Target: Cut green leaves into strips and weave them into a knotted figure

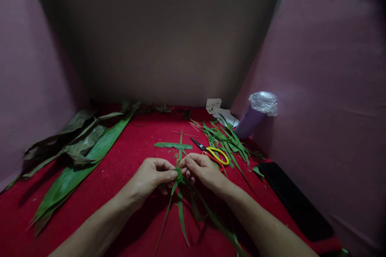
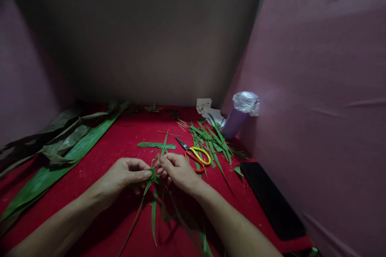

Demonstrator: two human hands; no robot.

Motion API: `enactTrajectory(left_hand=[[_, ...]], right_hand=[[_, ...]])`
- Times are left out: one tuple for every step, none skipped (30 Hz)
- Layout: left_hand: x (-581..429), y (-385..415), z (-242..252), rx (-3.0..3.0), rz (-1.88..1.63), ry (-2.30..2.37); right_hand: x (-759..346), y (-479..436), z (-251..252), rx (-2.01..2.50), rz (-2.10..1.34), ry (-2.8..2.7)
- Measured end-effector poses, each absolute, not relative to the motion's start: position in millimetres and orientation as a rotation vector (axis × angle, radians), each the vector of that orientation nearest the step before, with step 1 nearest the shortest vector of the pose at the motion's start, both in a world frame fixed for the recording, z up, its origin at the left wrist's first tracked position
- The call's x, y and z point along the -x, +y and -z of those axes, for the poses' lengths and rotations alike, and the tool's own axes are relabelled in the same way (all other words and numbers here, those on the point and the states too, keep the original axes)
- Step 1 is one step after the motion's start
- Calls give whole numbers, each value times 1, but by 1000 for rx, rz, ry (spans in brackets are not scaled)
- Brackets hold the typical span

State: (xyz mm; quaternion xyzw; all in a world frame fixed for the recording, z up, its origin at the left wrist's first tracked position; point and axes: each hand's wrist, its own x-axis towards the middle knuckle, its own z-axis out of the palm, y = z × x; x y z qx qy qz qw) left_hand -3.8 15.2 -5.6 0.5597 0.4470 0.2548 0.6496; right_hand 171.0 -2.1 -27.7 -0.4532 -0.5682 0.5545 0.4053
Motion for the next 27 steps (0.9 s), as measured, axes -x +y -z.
enactTrajectory(left_hand=[[4, 15, 5, -1273, -596, 1028], [3, 15, 4, -1276, -616, 1040], [3, 15, 3, -1280, -633, 1051], [3, 15, 3, -1282, -647, 1059], [2, 15, 3, -1282, -659, 1062], [2, 15, 3, -1278, -667, 1064], [2, 15, 3, -1273, -673, 1066], [1, 15, 3, -1267, -684, 1066], [1, 14, 3, -1262, -697, 1063], [0, 14, 2, -1258, -710, 1059], [0, 14, 2, -1256, -719, 1054], [-1, 14, 2, -1254, -723, 1048], [-1, 13, 2, -1252, -725, 1043], [-1, 13, 2, -1252, -725, 1037], [-1, 13, 2, -1255, -725, 1032], [-1, 13, 2, -1258, -726, 1031], [-1, 13, 3, -1261, -729, 1035], [-1, 13, 3, -1261, -734, 1041], [-1, 13, 4, -1261, -740, 1043], [-1, 14, 5, -1258, -748, 1041], [-1, 14, 5, -1252, -756, 1033], [0, 14, 6, -1245, -759, 1021], [1, 15, 6, -1239, -757, 1008], [2, 15, 7, -1232, -750, 1003], [3, 16, 7, -1223, -743, 1004], [4, 17, 7, -1212, -740, 1008], [5, 18, 7, -1203, -742, 1010]], right_hand=[[-171, -3, 27, 1139, -1414, -1449], [-171, -3, 26, 1144, -1411, -1473], [-172, -4, 26, 1159, -1392, -1501], [-171, -5, 26, 1180, -1367, -1522], [-171, -6, 27, 1200, -1343, -1532], [-170, -6, 28, 1215, -1320, -1535], [-169, -7, 29, 1223, -1306, -1533], [-168, -7, 29, 1223, -1301, -1530], [-168, -7, 29, 1219, -1299, -1528], [-167, -7, 29, 1214, -1292, -1533], [-166, -8, 28, 1209, -1272, -1544], [-166, -8, 27, 1205, -1247, -1559], [-165, -8, 26, 1203, -1221, -1576], [-165, -9, 24, 1203, -1196, -1590], [-165, -10, 23, 1204, -1180, -1598], [-164, -10, 22, 1205, -1168, -1599], [-164, -11, 22, 1203, -1163, -1593], [-164, -11, 23, 1198, -1164, -1583], [-164, -11, 23, 1189, -1171, -1570], [-164, -11, 24, 1179, -1190, -1557], [-165, -10, 25, 1167, -1223, -1542], [-166, -9, 26, 1152, -1265, -1526], [-167, -9, 26, 1132, -1315, -1514], [-169, -8, 25, 1109, -1361, -1508], [-171, -7, 23, 1084, -1399, -1508], [-173, -6, 21, 1064, -1425, -1508], [-176, -5, 18, 1049, -1445, -1506]])
